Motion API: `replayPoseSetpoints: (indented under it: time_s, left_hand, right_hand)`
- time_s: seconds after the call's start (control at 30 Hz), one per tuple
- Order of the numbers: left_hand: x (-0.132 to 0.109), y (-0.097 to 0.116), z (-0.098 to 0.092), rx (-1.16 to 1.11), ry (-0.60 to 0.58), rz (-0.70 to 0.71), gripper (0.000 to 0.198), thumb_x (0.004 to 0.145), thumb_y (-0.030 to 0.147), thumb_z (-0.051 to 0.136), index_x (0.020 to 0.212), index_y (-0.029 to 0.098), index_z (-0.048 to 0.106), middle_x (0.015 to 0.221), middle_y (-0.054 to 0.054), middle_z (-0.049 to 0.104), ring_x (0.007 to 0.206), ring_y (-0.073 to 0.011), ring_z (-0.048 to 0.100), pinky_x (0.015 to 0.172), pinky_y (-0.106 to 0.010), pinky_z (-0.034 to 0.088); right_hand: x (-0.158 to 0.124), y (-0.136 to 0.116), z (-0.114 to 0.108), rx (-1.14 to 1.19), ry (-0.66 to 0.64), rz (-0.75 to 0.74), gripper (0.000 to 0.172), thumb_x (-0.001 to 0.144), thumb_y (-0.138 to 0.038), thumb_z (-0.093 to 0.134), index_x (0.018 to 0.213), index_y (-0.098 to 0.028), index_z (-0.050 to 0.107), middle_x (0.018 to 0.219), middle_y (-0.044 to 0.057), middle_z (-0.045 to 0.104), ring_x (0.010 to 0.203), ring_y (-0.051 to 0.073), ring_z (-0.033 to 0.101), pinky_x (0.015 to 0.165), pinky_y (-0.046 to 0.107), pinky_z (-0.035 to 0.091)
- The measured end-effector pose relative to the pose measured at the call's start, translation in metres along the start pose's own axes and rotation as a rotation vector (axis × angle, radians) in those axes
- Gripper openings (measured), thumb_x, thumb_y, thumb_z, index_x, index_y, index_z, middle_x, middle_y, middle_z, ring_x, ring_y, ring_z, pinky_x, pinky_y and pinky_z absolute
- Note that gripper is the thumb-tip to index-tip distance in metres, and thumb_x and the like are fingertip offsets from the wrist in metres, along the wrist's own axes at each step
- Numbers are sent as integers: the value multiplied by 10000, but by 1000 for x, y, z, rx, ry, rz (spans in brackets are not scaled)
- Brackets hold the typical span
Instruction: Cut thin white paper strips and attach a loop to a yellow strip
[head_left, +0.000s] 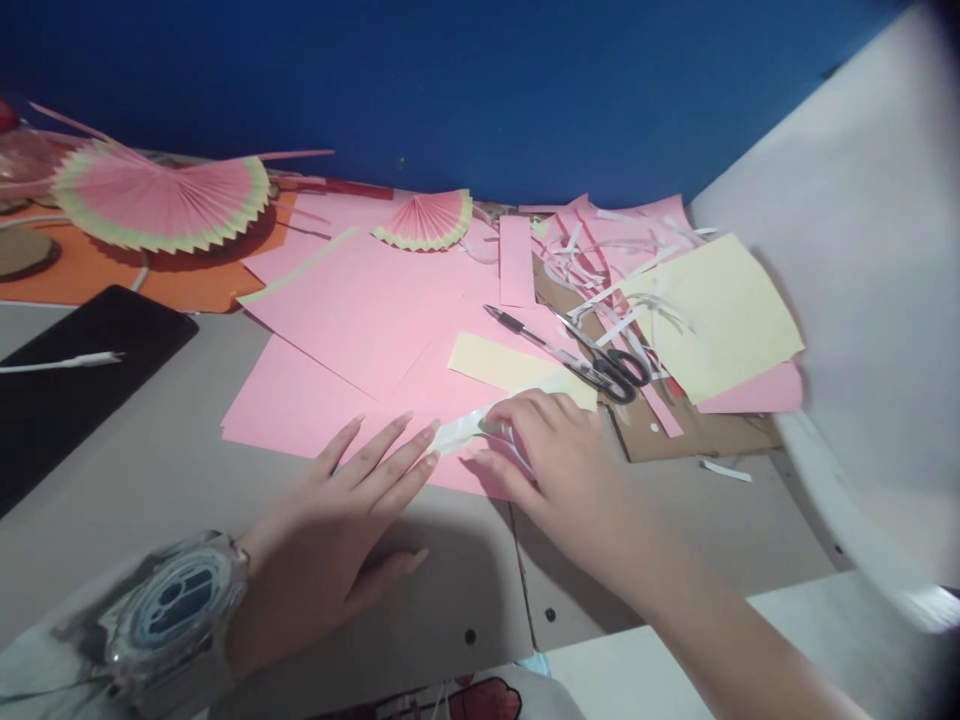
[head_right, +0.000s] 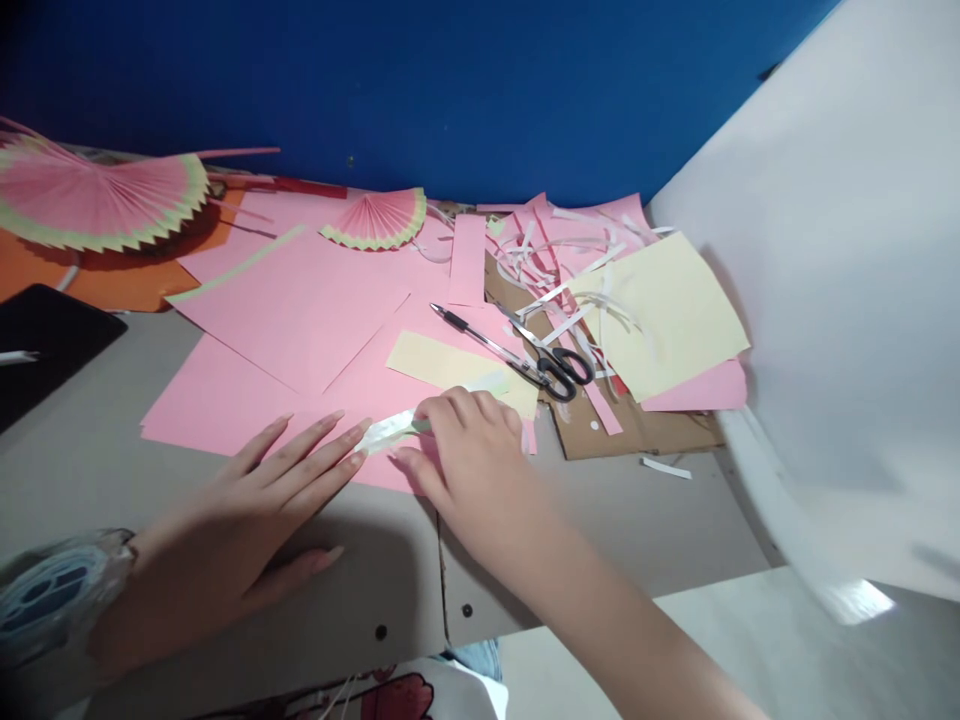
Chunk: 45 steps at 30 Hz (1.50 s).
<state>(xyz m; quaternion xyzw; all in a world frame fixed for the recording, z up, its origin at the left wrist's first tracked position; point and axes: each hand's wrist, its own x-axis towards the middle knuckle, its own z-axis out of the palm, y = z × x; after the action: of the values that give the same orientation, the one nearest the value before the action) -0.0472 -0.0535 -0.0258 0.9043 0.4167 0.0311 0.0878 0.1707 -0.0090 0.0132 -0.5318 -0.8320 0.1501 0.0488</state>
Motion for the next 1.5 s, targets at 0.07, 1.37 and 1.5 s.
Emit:
replayPoseSetpoints:
  time_s: [0.07, 1.37, 1.5]
  left_hand:
    - [0, 0, 0, 4, 0, 3, 593, 881, 487, 342, 1390, 184, 319, 1506, -23, 190, 1386, -248, 121, 1101, -473, 134]
    - [-3, -2, 10, -61, 71, 15, 628, 831, 553, 434, 1357, 215, 374, 1484, -35, 262, 1354, -239, 239, 1127, -437, 50]
    - [-4, -3, 10, -33, 94, 34, 644, 820, 532, 467, 1359, 192, 373, 1481, -54, 271, 1356, -249, 222, 1127, -432, 49]
  right_hand:
    - [3, 0, 9, -48, 8, 5, 159, 883, -353, 489, 934, -207, 524, 982, 40, 556, 926, 220, 477, 796, 375, 346]
    - [27, 11, 11, -58, -72, -98, 142, 840, -203, 477, 700, -186, 464, 762, 10, 556, 787, 176, 440, 660, 314, 249]
    - [27, 10, 13, -63, -81, -80, 174, 842, -214, 472, 671, -182, 455, 757, 13, 552, 757, 173, 439, 671, 318, 254]
